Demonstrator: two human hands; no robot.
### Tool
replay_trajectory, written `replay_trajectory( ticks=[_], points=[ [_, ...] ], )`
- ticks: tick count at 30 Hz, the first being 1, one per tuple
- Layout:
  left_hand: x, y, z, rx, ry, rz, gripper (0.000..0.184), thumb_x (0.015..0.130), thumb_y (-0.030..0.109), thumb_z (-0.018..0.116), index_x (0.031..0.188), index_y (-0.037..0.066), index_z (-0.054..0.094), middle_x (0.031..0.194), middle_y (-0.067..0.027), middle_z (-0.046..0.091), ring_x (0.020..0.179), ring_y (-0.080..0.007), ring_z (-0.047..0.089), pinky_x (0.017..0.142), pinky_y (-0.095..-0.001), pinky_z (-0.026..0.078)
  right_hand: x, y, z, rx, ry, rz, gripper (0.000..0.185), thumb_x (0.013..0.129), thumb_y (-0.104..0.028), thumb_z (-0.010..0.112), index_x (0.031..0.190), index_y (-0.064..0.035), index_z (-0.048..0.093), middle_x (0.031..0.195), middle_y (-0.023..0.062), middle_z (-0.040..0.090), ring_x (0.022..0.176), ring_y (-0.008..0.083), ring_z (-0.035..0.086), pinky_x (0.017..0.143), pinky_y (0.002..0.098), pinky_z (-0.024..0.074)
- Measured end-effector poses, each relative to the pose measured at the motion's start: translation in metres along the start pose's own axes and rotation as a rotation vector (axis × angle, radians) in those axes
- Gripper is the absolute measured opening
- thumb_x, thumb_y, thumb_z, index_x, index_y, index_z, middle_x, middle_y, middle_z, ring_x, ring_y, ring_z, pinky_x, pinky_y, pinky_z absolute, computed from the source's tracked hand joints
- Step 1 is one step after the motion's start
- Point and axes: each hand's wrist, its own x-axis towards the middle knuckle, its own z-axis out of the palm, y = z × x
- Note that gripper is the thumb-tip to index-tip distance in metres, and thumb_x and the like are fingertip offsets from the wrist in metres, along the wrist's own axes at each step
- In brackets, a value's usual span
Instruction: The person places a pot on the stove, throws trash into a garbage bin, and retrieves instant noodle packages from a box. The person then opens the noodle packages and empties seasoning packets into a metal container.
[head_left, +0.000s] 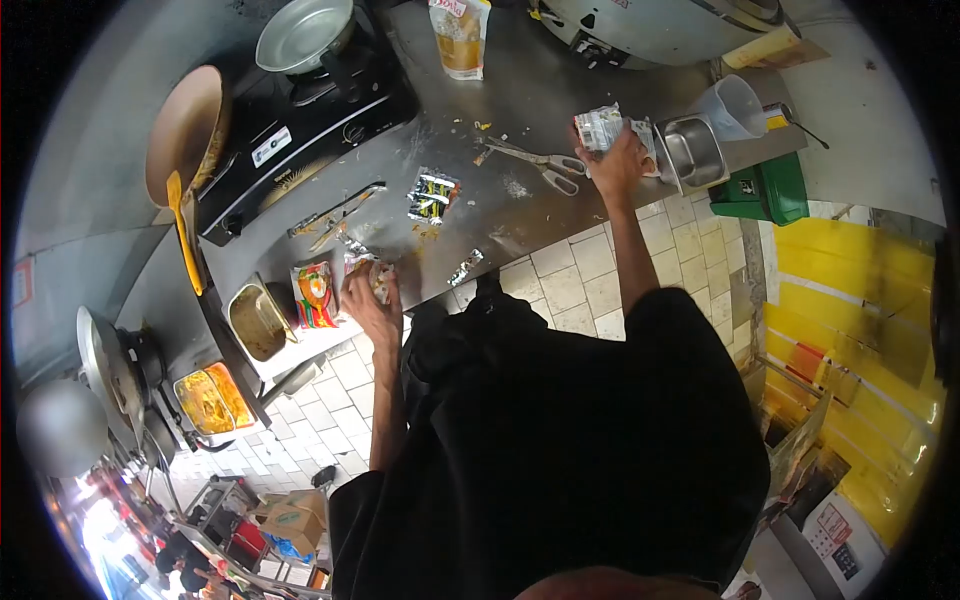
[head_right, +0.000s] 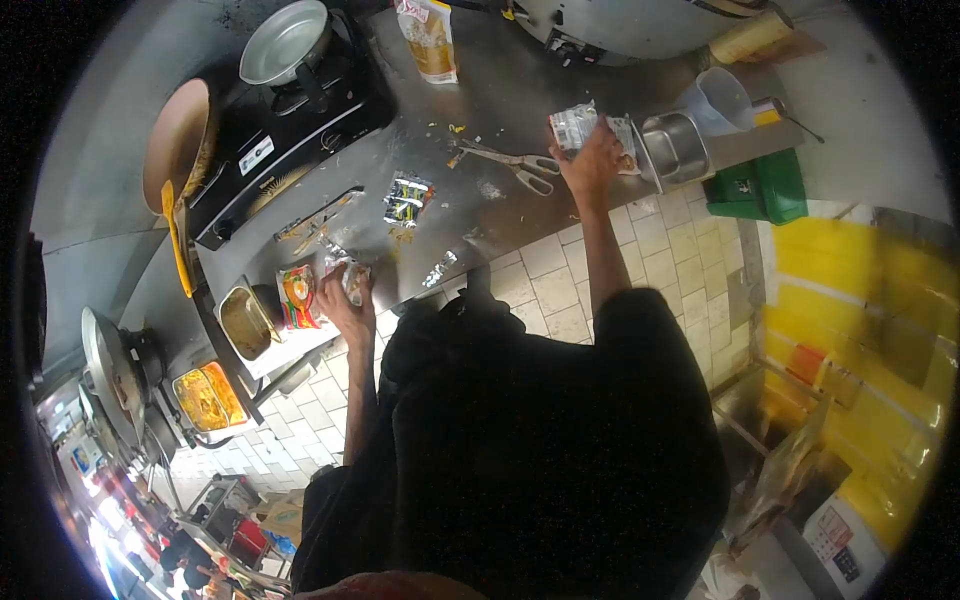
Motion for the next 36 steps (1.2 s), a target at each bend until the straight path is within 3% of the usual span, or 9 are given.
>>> replay_trajectory(
  ticks=[3, 6, 9, 13, 21, 26, 27, 33, 36],
  points=[
    [0.012, 0.018, 0.0, -0.155, -0.164, 0.025, 0.027, 0.091, 0.022, 0.067, 0.112, 0.005, 0.065, 0.112, -0.0153, 0.065, 0.112, -0.038, 0.055, 0.099, -0.0505, 0.038, 0.03, -0.01, 0.011, -0.061, -0.258, 0.105, 0.114, 0.063, -0.04, 0.09, 0.151, -0.0071, 0.024, 0.133, 0.0203, 0.051, 0.12, 0.0421, 0.053, 0.093, 0.0611, 0.04],
    [0.027, 0.052, -0.009, -0.469, -0.25, -0.039, 0.026, 0.092, 0.02, 0.066, 0.111, 0.003, 0.066, 0.107, -0.0168, 0.067, 0.105, -0.0372, 0.061, 0.096, -0.0457, 0.045, 0.032, -0.016, -0.005, 0.153, -0.165, 0.044, 0.114, 0.061, -0.036, 0.09, 0.15, -0.0046, 0.026, 0.132, 0.0202, 0.052, 0.122, 0.0409, 0.052, 0.095, 0.0595, 0.041],
    [0.042, 0.096, -0.015, -0.86, -0.348, -0.274, 0.027, 0.096, 0.022, 0.065, 0.112, 0.001, 0.067, 0.111, -0.013, 0.07, 0.102, -0.0227, 0.065, 0.088, -0.0362, 0.051, -0.002, -0.051, -0.058, 0.769, -0.192, -0.318, 0.106, 0.059, -0.012, 0.088, 0.148, -0.0015, 0.032, 0.14, 0.0243, 0.048, 0.131, 0.0384, 0.048, 0.108, 0.0437, 0.0412],
    [0.065, 0.134, -0.026, -1.372, -0.346, -0.564, 0.022, 0.098, 0.018, 0.066, 0.108, -0.002, 0.068, 0.107, -0.0072, 0.072, 0.094, -0.0104, 0.063, 0.084, -0.0274, 0.05, -0.067, -0.114, -0.13, 0.939, -0.447, -0.615, 0.107, 0.06, -0.013, 0.087, 0.151, -0.0051, 0.031, 0.142, 0.0213, 0.047, 0.13, 0.0372, 0.048, 0.109, 0.0457, 0.0386],
    [0.061, 0.112, -0.071, -0.887, -0.387, -0.368, 0.014, 0.094, 0.011, 0.069, 0.095, -0.003, 0.065, 0.08, -0.0034, 0.067, 0.074, -0.0071, 0.059, 0.069, -0.0243, 0.046, -0.095, -0.131, -0.165, 0.867, -0.567, -0.752, 0.098, 0.066, -0.022, 0.086, 0.149, -0.007, 0.036, 0.129, 0.0178, 0.051, 0.119, 0.0355, 0.051, 0.104, 0.0487, 0.0368],
    [0.05, 0.116, -0.074, -0.939, -0.405, -0.375, 0.016, 0.096, 0.012, 0.066, 0.095, -0.003, 0.063, 0.08, -0.0028, 0.064, 0.077, -0.0082, 0.057, 0.07, -0.0257, 0.046, -0.091, -0.139, -0.187, 1.183, -0.449, -0.745, 0.069, 0.072, -0.023, 0.085, 0.132, -0.0036, 0.057, 0.13, 0.0178, 0.053, 0.123, 0.0348, 0.052, 0.1, 0.0464, 0.0421],
    [0.049, 0.119, -0.077, -0.908, -0.436, -0.376, 0.016, 0.096, 0.013, 0.066, 0.095, -0.003, 0.063, 0.08, -0.0031, 0.064, 0.077, -0.0086, 0.057, 0.071, -0.026, 0.046, -0.092, -0.146, -0.196, 1.226, -0.465, -0.736, 0.046, 0.078, -0.017, 0.081, 0.119, -0.0027, 0.065, 0.125, 0.0157, 0.059, 0.117, 0.0315, 0.059, 0.096, 0.0425, 0.0478],
    [0.044, 0.121, -0.078, -0.907, -0.291, -0.254, 0.012, 0.095, 0.01, 0.067, 0.095, -0.002, 0.064, 0.082, -0.0063, 0.067, 0.077, -0.0123, 0.06, 0.074, -0.0282, 0.048, -0.09, -0.162, -0.197, 1.096, -0.587, -0.766, 0.033, 0.081, -0.013, 0.081, 0.111, -0.0033, 0.07, 0.107, 0.0081, 0.068, 0.095, 0.0216, 0.069, 0.08, 0.0332, 0.0561],
    [0.044, 0.12, -0.088, -0.872, -0.313, -0.207, 0.011, 0.093, 0.008, 0.068, 0.095, -0.003, 0.064, 0.083, -0.0072, 0.068, 0.078, -0.0134, 0.062, 0.074, -0.0292, 0.049, -0.081, -0.163, -0.196, 1.195, -0.858, -0.713, 0.03, 0.081, -0.012, 0.081, 0.107, -0.0014, 0.071, 0.105, 0.0077, 0.068, 0.093, 0.0191, 0.069, 0.078, 0.0301, 0.0571]
  ],
)
